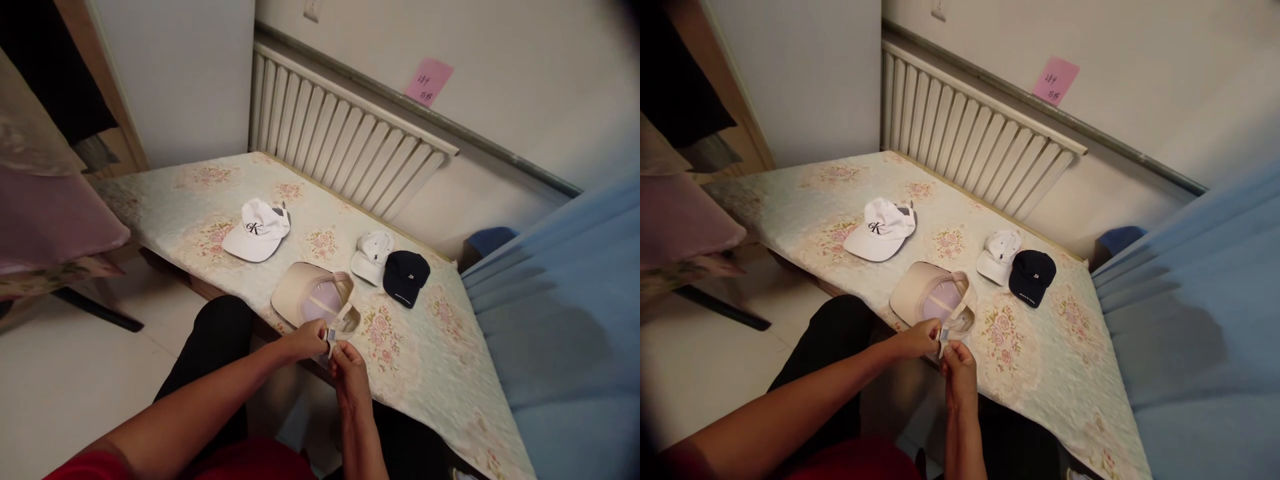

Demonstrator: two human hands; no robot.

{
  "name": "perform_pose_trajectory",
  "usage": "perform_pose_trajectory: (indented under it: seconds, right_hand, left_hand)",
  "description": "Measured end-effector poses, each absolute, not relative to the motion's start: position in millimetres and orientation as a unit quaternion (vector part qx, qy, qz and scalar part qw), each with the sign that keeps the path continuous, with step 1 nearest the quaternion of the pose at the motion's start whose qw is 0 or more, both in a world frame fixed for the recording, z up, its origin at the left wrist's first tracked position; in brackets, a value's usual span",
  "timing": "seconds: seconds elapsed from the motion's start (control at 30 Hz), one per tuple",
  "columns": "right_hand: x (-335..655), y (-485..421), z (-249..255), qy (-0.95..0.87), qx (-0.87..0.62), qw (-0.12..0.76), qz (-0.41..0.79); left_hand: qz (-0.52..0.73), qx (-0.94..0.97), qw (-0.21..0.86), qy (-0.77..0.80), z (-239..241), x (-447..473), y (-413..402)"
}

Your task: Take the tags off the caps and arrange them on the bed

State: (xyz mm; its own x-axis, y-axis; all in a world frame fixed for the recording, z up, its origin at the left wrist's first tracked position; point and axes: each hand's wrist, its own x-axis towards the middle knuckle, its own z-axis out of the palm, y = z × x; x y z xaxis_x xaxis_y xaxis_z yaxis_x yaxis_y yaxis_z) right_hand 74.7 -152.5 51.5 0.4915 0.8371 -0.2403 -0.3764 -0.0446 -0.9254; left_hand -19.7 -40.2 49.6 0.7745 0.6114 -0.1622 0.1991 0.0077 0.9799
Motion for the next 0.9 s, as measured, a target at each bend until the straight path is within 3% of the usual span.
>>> perform_pose_trajectory:
  seconds: [0.1, 0.27, 0.4, 0.9]
  right_hand:
    - [75, -152, 51, -0.209, -0.557, 0.661, 0.458]
    - [74, -150, 50, -0.215, -0.551, 0.663, 0.459]
    - [74, -149, 49, -0.213, -0.551, 0.663, 0.46]
    - [73, -145, 50, -0.202, -0.608, 0.654, 0.403]
  left_hand:
    - [0.166, 0.672, 0.656, 0.302, 54, -20, -42]
    - [0.121, 0.493, 0.835, 0.212, 66, -27, -42]
    - [0.105, 0.378, 0.909, 0.142, 65, -33, -36]
    - [0.148, 0.322, 0.928, 0.111, 37, -30, -34]
